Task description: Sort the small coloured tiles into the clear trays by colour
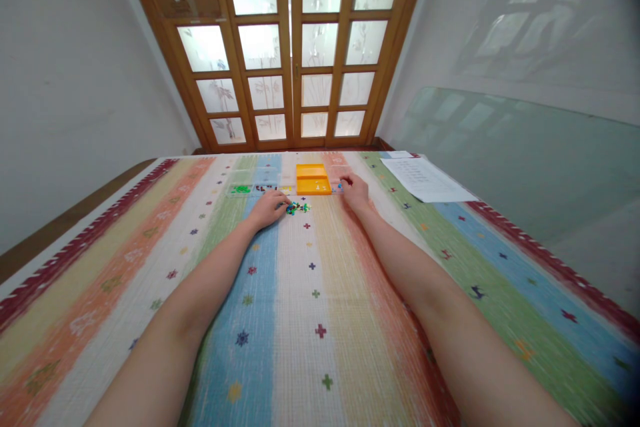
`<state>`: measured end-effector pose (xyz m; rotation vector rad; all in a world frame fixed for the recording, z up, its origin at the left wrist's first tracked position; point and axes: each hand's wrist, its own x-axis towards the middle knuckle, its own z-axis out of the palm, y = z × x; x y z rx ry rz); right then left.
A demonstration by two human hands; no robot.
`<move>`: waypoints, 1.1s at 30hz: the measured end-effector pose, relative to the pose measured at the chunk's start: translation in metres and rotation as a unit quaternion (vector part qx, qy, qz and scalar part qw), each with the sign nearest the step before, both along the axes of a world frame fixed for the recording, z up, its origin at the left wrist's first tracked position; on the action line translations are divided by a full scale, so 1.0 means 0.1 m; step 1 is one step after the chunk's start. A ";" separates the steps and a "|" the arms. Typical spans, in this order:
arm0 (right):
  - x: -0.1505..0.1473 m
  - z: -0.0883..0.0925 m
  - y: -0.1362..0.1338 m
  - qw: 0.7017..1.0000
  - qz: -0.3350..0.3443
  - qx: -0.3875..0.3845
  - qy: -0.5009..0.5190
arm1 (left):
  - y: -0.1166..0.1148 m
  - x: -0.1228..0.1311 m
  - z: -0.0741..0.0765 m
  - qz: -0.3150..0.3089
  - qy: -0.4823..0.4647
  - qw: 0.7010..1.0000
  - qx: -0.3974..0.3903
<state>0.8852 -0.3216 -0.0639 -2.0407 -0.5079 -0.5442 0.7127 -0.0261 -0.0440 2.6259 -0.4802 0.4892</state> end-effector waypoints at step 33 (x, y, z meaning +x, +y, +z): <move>-0.77 0.15 0.46 0.896 0.327 -0.273 -0.128 | -0.10 -0.02 0.02 -0.048 0.014 0.999 0.013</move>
